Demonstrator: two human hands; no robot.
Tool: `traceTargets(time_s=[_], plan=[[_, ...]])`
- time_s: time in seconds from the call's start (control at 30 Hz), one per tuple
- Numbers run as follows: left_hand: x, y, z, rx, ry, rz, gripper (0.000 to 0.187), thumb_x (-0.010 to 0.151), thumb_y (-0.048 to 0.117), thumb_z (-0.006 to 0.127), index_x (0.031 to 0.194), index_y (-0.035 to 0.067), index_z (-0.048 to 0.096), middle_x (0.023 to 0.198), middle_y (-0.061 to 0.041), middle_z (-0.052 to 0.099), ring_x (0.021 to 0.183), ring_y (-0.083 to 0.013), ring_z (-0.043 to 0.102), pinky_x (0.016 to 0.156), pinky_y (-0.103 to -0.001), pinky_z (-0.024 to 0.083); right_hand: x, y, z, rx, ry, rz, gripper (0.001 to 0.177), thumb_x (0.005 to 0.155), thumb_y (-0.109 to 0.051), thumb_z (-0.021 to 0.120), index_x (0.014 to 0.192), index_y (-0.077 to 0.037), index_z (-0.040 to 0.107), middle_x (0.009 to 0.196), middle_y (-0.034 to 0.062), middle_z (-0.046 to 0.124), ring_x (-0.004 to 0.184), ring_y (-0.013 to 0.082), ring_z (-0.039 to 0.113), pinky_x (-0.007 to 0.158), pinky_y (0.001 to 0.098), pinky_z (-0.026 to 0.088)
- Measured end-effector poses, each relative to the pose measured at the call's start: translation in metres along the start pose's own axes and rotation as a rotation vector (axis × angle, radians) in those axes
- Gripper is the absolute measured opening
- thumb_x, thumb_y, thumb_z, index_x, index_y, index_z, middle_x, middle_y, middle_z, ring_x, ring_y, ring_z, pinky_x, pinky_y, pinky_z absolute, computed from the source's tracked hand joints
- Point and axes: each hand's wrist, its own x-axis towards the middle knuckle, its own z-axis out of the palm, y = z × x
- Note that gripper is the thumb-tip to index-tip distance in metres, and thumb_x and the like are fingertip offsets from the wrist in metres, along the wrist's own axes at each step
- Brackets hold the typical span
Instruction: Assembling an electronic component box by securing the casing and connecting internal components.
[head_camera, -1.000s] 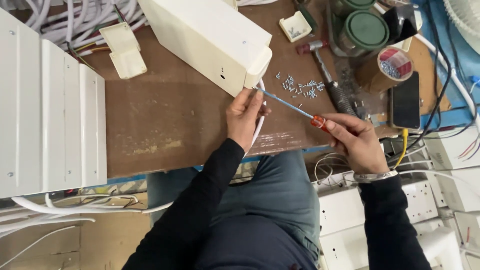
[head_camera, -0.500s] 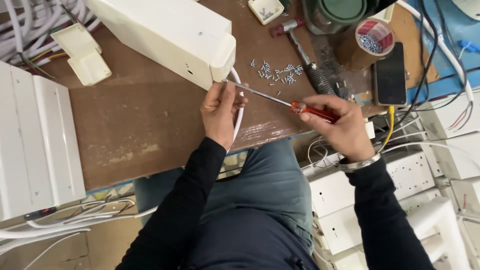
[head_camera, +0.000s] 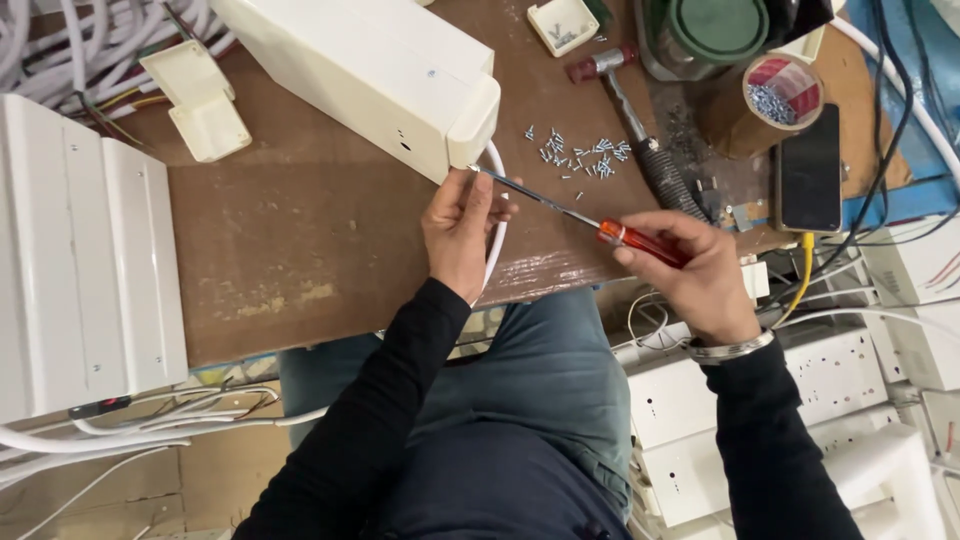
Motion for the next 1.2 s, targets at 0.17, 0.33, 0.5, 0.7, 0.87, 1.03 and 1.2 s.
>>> traceTargets(time_s=[0.17,0.33,0.5,0.7,0.87,1.03,1.2], plan=[[0.0,0.007,0.002,-0.014,-0.01,-0.005,0.037,0.105,0.029,0.065,0.13,0.002,0.064,0.105,-0.012,0.078,0.082,-0.0102,0.069,0.074,-0.025,0.055,-0.001,-0.002,-0.002,0.756,-0.148,0.218,0.05,0.1,-0.034,0.054,0.134,0.002,0.062,0.106,0.0103,0.076,0.072,0.0095,0.062,0.054,0.0192,0.046],[0.001,0.0,-0.002,-0.006,-0.011,-0.017,0.038,0.105,0.029,0.064,0.13,0.001,0.064,0.102,-0.01,0.078,0.084,-0.0126,0.072,0.075,-0.027,0.057,-0.01,0.045,-0.015,0.768,-0.214,0.341,0.041,0.116,-0.03,0.054,0.131,0.007,0.061,0.092,0.0114,0.068,0.058,0.0096,0.05,0.046,0.0221,0.038],[-0.001,0.008,0.0,0.017,-0.056,-0.001,0.039,0.107,0.03,0.063,0.131,0.0,0.064,0.093,-0.005,0.073,0.085,-0.0127,0.072,0.076,-0.027,0.057,-0.006,-0.011,0.004,0.039,-0.104,0.023,0.035,0.102,-0.018,0.067,0.13,0.002,0.069,0.098,0.008,0.065,0.075,0.0082,0.053,0.062,0.021,0.041],[-0.002,0.011,-0.001,0.064,-0.045,-0.006,0.035,0.107,0.028,0.062,0.128,0.0,0.065,0.092,-0.006,0.073,0.085,-0.0132,0.072,0.075,-0.027,0.057,-0.009,-0.005,0.006,0.212,-0.05,-0.033,0.041,0.096,-0.021,0.069,0.13,0.0,0.062,0.109,0.0067,0.068,0.085,0.0103,0.063,0.065,0.021,0.049],[0.002,0.002,-0.009,0.048,-0.066,-0.017,0.031,0.108,0.026,0.061,0.122,-0.002,0.066,0.095,-0.008,0.075,0.086,-0.014,0.073,0.077,-0.028,0.059,-0.01,-0.006,0.012,0.999,0.103,0.454,0.061,0.095,-0.046,0.055,0.132,0.002,0.054,0.104,0.0134,0.074,0.063,0.0147,0.061,0.053,0.0227,0.047],[0.002,0.003,-0.007,0.036,-0.098,0.001,0.033,0.109,0.025,0.059,0.127,-0.001,0.065,0.096,-0.009,0.076,0.087,-0.0143,0.073,0.078,-0.028,0.058,0.001,-0.021,0.006,0.742,-0.334,0.321,0.034,0.094,-0.027,0.067,0.118,-0.003,0.071,0.086,0.0083,0.075,0.049,0.0009,0.056,0.042,0.0156,0.044],[0.001,0.009,-0.003,0.012,-0.101,-0.03,0.039,0.108,0.024,0.057,0.14,0.002,0.058,0.097,-0.01,0.077,0.087,-0.0144,0.073,0.078,-0.028,0.058,-0.004,-0.038,0.015,-0.237,-0.011,-0.148,0.031,0.09,-0.004,0.076,0.12,-0.001,0.069,0.11,0.0105,0.072,0.093,0.0107,0.068,0.078,0.0219,0.056]])
